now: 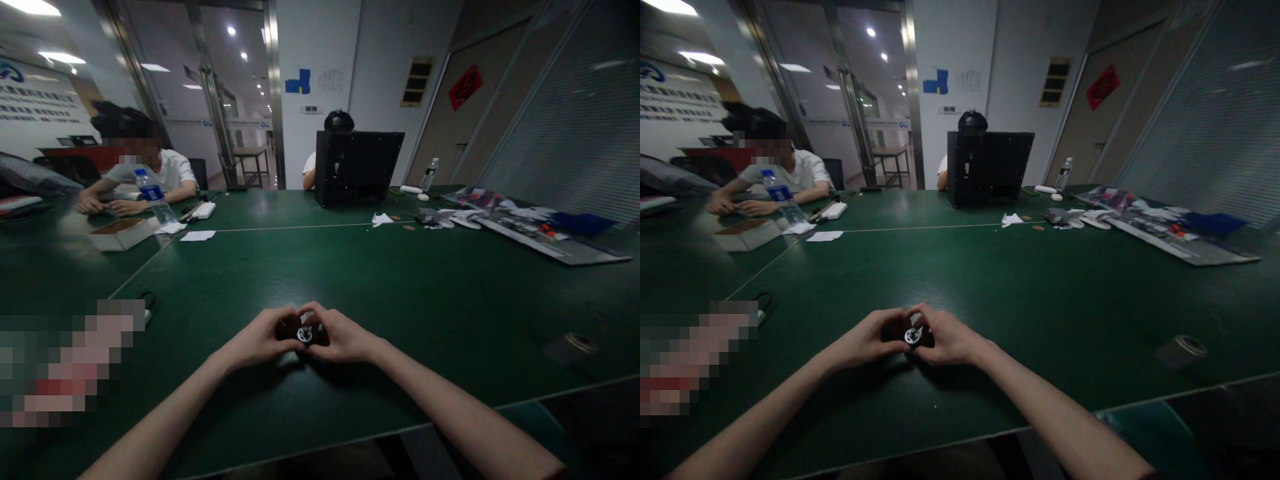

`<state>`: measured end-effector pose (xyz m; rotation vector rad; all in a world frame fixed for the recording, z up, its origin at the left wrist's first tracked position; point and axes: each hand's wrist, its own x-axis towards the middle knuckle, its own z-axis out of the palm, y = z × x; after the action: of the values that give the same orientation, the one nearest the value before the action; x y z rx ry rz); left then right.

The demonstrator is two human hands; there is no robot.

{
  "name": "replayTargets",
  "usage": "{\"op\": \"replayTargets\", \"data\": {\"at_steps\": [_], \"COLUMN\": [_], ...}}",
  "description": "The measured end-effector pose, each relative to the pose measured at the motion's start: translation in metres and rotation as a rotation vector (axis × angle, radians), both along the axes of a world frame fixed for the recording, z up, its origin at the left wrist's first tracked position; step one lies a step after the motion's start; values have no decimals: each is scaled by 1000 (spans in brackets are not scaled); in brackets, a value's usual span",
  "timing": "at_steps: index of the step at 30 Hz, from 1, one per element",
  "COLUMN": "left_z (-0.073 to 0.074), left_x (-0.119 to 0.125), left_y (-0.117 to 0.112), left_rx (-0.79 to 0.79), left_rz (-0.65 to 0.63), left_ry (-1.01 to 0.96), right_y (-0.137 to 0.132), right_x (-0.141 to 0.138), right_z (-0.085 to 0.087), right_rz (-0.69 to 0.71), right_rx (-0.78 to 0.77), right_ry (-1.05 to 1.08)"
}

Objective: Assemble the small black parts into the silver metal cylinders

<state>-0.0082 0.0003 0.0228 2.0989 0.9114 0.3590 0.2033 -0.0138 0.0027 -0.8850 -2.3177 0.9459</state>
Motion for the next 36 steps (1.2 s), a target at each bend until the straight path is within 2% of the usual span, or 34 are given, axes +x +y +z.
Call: {"op": "replayTargets", "data": {"at_steps": [13, 22, 29, 36], "left_z": [1, 1, 3, -3], "left_x": [-1, 2, 1, -3], "left_y": [2, -1, 1, 4], "left_rx": [92, -61, -44, -116], "left_rz": [-48, -12, 44, 53], "left_ry": [-57, -92, -13, -90], "right_y": [1, 1, 1, 1], "right_x": [1, 1, 1, 2], "right_z": [-1, 1, 2, 3], "right_rz": [1, -20, -5, 5], "right_rx": [1, 7, 15, -3], "right_ry": [-16, -31, -33, -28]}}
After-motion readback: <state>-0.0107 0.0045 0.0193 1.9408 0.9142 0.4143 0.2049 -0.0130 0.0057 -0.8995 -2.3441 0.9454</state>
